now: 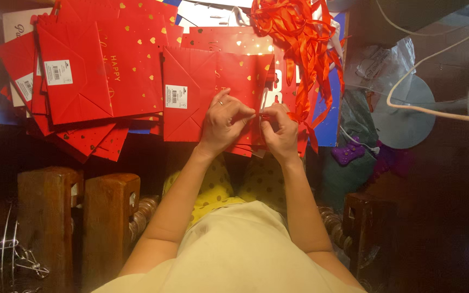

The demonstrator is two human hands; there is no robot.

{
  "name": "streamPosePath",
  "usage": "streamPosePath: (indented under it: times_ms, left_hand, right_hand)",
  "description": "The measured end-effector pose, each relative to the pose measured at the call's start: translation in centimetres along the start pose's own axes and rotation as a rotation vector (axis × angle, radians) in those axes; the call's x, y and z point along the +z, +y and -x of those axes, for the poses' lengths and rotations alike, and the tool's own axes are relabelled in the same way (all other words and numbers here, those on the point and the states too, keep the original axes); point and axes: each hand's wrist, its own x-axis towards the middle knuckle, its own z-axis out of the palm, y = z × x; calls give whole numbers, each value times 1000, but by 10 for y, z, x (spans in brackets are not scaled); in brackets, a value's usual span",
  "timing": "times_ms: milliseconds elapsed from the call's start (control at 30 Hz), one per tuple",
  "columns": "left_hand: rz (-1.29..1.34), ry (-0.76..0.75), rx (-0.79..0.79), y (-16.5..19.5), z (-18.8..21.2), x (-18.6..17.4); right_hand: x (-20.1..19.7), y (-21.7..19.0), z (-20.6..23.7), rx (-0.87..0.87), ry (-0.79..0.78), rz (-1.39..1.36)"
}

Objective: The person threads a red ribbon through the handle holes of a red gift bag, ties the ribbon, and places the finished bag on a stack of completed bags, then picks up the next bag and repeats the process.

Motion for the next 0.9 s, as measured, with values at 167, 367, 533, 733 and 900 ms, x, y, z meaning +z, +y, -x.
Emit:
streamPosePath:
  times_ms: [167,367,533,733,900]
  left_hand:
    - [22,6,20,1,2,-1]
    - [7,-74,49,4,-2,-5]
    - [-22,-84,69,9,-4,-8]
    - [-79,-90,54,10,-4,-5]
    - [-85,-80,95,8,-4,-5]
  right_hand:
    - [0,-3,0,-23,7,40]
    - [1,1,0,-40,7,55]
    - [1,-5,-1,-7,96,0]
    - [-30,-7,-69,-150,300,27]
    - [-35,-2,-178,-178,120,-161]
